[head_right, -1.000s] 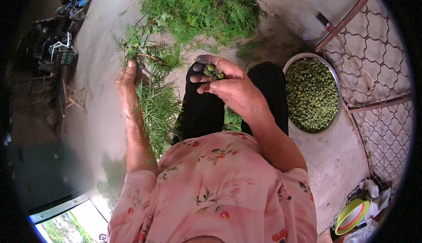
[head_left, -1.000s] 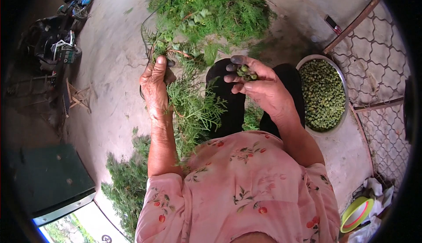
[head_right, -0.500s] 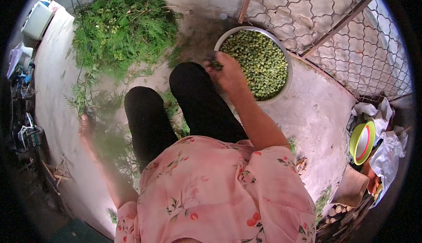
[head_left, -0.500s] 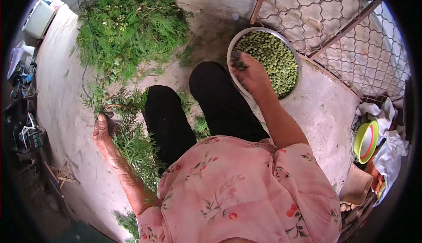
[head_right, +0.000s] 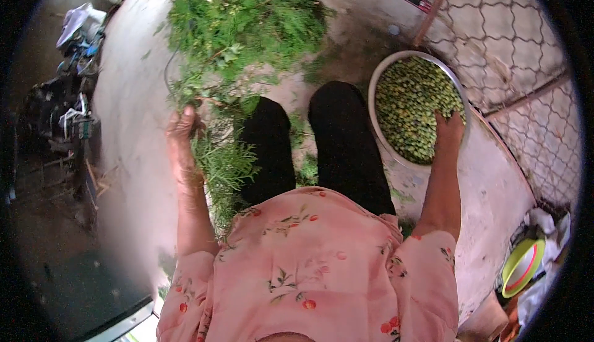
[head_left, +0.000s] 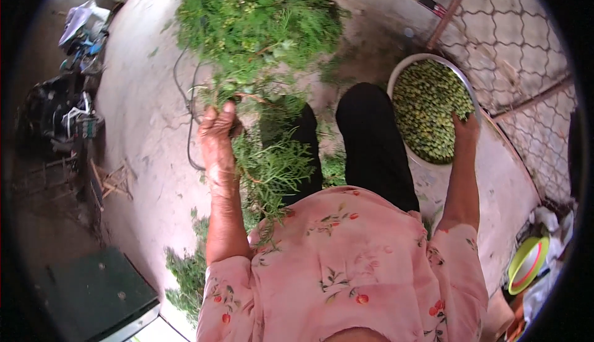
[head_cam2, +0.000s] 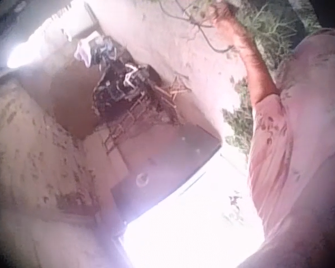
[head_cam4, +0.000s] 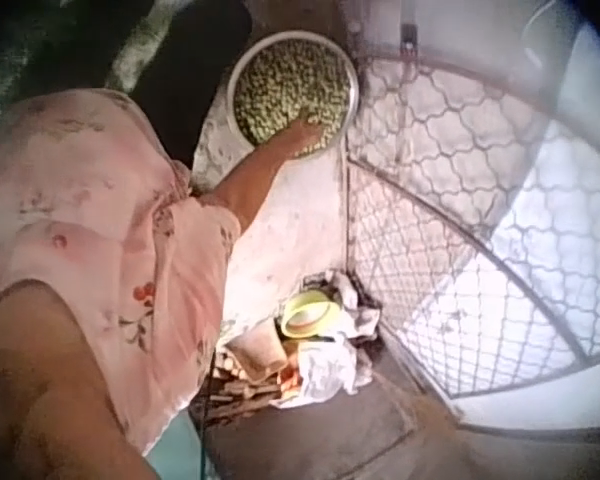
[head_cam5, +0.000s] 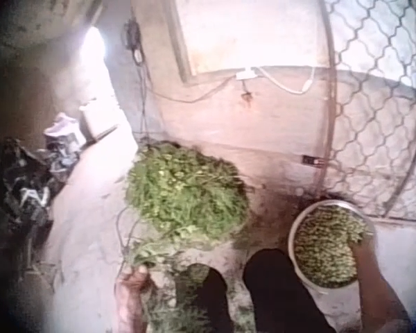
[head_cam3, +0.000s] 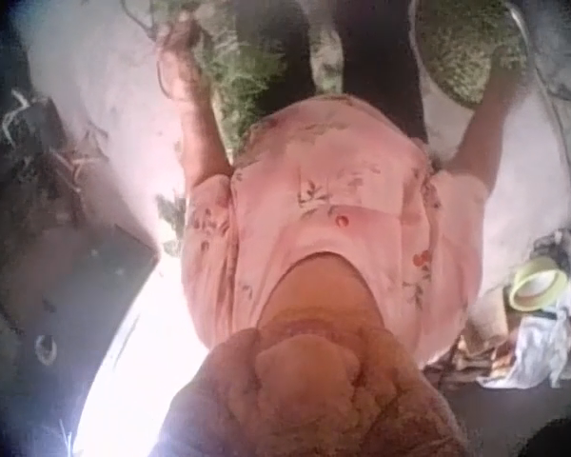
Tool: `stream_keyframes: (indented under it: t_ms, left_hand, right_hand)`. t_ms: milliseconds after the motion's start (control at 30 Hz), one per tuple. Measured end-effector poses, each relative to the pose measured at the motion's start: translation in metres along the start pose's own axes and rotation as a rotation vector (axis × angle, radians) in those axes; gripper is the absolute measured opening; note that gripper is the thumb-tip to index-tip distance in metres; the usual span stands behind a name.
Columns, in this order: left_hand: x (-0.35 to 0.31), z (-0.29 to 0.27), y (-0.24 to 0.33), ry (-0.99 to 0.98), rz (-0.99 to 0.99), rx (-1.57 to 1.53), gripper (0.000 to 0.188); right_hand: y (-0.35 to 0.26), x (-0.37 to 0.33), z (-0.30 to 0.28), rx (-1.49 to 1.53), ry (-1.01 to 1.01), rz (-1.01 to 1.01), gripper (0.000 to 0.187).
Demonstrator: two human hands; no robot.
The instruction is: The person harvests seeds by hand from a branch, placing them into a bowl, then stands to gather more branches from a pile.
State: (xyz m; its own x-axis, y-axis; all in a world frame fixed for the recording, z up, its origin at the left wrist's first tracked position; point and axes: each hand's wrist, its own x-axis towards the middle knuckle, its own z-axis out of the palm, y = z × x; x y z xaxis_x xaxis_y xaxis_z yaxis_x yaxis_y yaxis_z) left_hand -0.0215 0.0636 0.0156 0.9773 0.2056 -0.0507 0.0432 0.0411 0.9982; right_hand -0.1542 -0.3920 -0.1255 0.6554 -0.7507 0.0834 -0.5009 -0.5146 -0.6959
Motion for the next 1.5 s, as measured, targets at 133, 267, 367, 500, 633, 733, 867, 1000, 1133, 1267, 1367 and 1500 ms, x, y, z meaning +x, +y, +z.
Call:
stream_keyframes:
  t_ms: [133,267,367,500,633,733,867,1000,1133,1267,1367,1500]
  left_hand:
    - [0.0,-0.006,0.001,-0.092,-0.024,-0.09,0.037]
    - [-0.009,-0.008,0.006,-0.072,-0.093,-0.064,0.033]
    - [-0.01,-0.011,0.003,-0.118,-0.069,-0.106,0.033]
    - [-0.017,-0.007,0.004,-0.13,-0.083,-0.028,0.03]
    - [-0.019,-0.012,0.005,-0.146,-0.104,-0.052,0.022]
    - [-0.02,-0.015,0.005,-0.152,-0.157,-0.024,0.017]
    - [-0.019,-0.023,0.001,-0.12,-0.108,0.009,0.015]
    - [-0.018,-0.026,0.0,-0.127,-0.159,-0.02,0.016]
    - [-0.023,-0.011,0.012,-0.101,-0.24,-0.073,0.022]
    - [-0.02,-0.02,0.001,-0.25,-0.204,-0.003,0.022]
    - [-0.025,-0.012,0.009,-0.29,-0.206,0.022,0.014]
    - [-0.026,-0.005,0.01,-0.291,-0.279,0.035,0.013]
  right_hand:
    - [-0.022,0.014,0.035,1.302,-0.147,0.37,0.022]
    - [-0.196,-0.061,0.046,0.909,-0.559,0.008,0.018]
    - [-0.255,-0.097,0.067,0.836,-0.716,-0.448,0.02]
    - [-0.305,-0.127,0.087,0.805,-0.704,-0.646,0.024]
    - [-0.31,-0.139,0.109,0.86,-0.749,-0.603,0.02]
    - [-0.306,-0.143,0.117,0.901,-0.741,-0.499,0.016]
    - [-0.299,-0.131,0.117,1.038,-0.642,-0.061,0.006]
    - [-0.292,-0.122,0.118,1.274,-0.796,0.013,0.008]
    - [-0.299,-0.132,0.111,1.179,-1.151,0.208,0.021]
    - [-0.306,-0.14,0.107,1.218,-1.194,0.181,0.024]
    - [-0.302,-0.141,0.114,1.228,-1.151,0.083,0.021]
    - [-0.298,-0.144,0.126,1.246,-1.094,0.078,0.017]
